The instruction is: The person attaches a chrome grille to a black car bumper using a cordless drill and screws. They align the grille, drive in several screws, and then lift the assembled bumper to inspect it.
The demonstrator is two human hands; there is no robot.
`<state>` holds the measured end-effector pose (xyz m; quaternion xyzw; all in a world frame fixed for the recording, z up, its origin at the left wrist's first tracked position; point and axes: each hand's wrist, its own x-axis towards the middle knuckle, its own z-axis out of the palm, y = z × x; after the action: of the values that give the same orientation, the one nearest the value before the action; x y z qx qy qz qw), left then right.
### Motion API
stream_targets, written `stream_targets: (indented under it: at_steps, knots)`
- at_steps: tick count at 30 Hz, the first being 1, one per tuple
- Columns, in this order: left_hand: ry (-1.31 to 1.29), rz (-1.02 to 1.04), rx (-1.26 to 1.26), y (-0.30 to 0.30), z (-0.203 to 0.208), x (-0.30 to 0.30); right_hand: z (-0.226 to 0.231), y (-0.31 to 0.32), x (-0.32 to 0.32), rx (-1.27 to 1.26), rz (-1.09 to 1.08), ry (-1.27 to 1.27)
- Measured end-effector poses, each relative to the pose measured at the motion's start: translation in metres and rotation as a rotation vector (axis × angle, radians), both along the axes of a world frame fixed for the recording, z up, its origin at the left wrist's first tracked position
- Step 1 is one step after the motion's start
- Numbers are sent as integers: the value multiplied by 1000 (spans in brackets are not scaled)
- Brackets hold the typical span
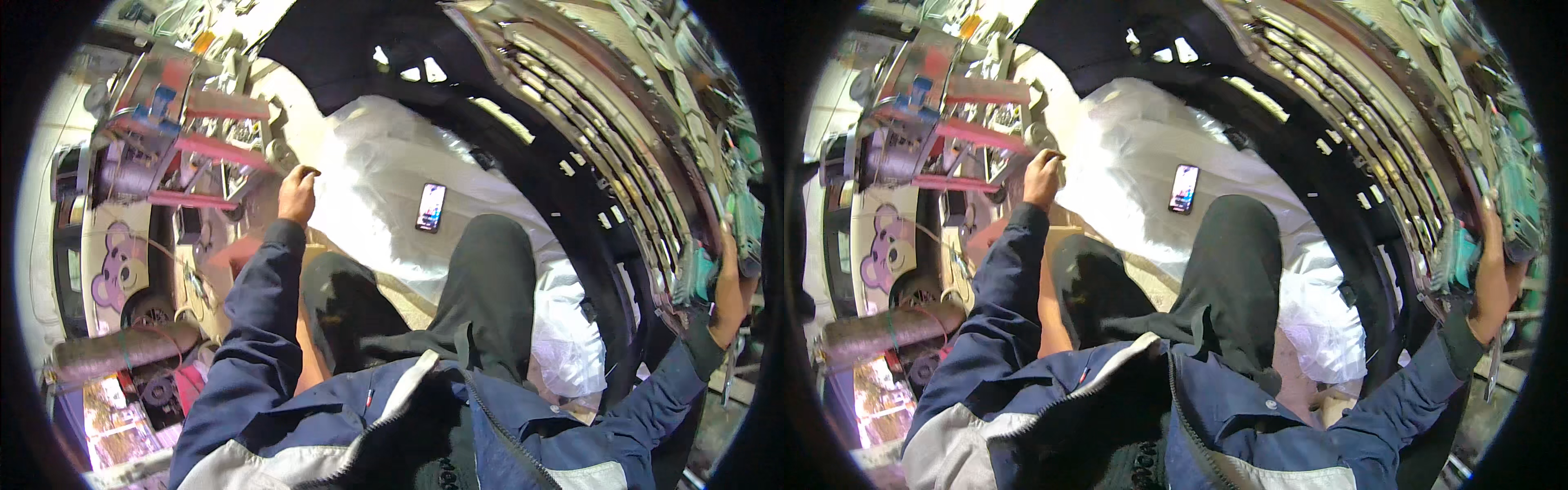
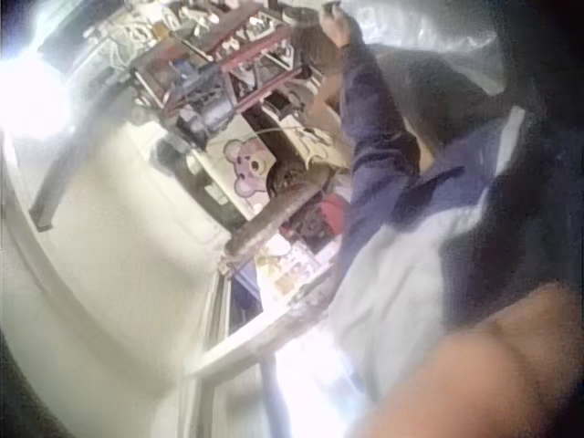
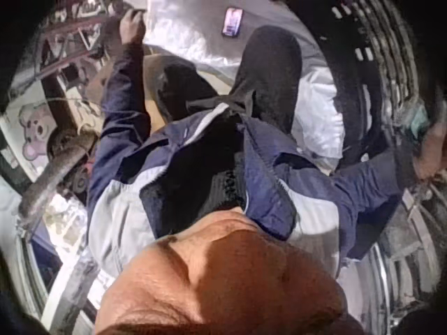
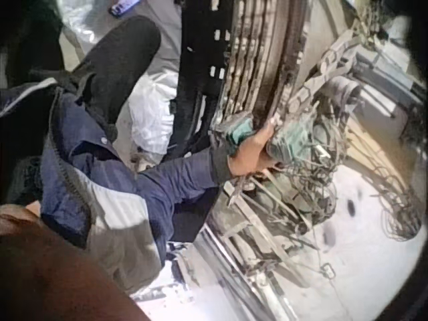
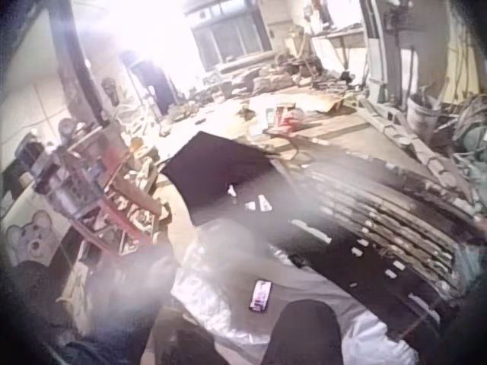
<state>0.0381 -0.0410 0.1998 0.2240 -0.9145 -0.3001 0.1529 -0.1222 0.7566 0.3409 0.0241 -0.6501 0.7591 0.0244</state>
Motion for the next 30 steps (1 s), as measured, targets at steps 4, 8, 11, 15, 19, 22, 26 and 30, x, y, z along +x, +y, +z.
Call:
stream_targets:
  at_steps: [4,8,11,15,19,22,26,30]
  knots:
    - [-275,-68,-109,73,-30,-81,6,-24,9,446,-244,118]
    - [-679,5,-16,140,-110,-102,15,-37,17,330,-300,35]
    - [-836,7,120,164,-163,-78,14,-32,24,493,-311,65]
    - [-915,97,132,167,-216,-41,9,-8,33,848,-259,80]
    - [-935,96,90,162,-243,-26,16,23,43,987,-262,-23]
    - [-917,48,48,167,-250,-32,22,42,50,903,-361,-134]
    - [-885,0,44,175,-255,-46,23,52,63,1029,-376,-114]
    - [-942,31,55,169,-266,-58,20,51,68,1159,-379,-65]
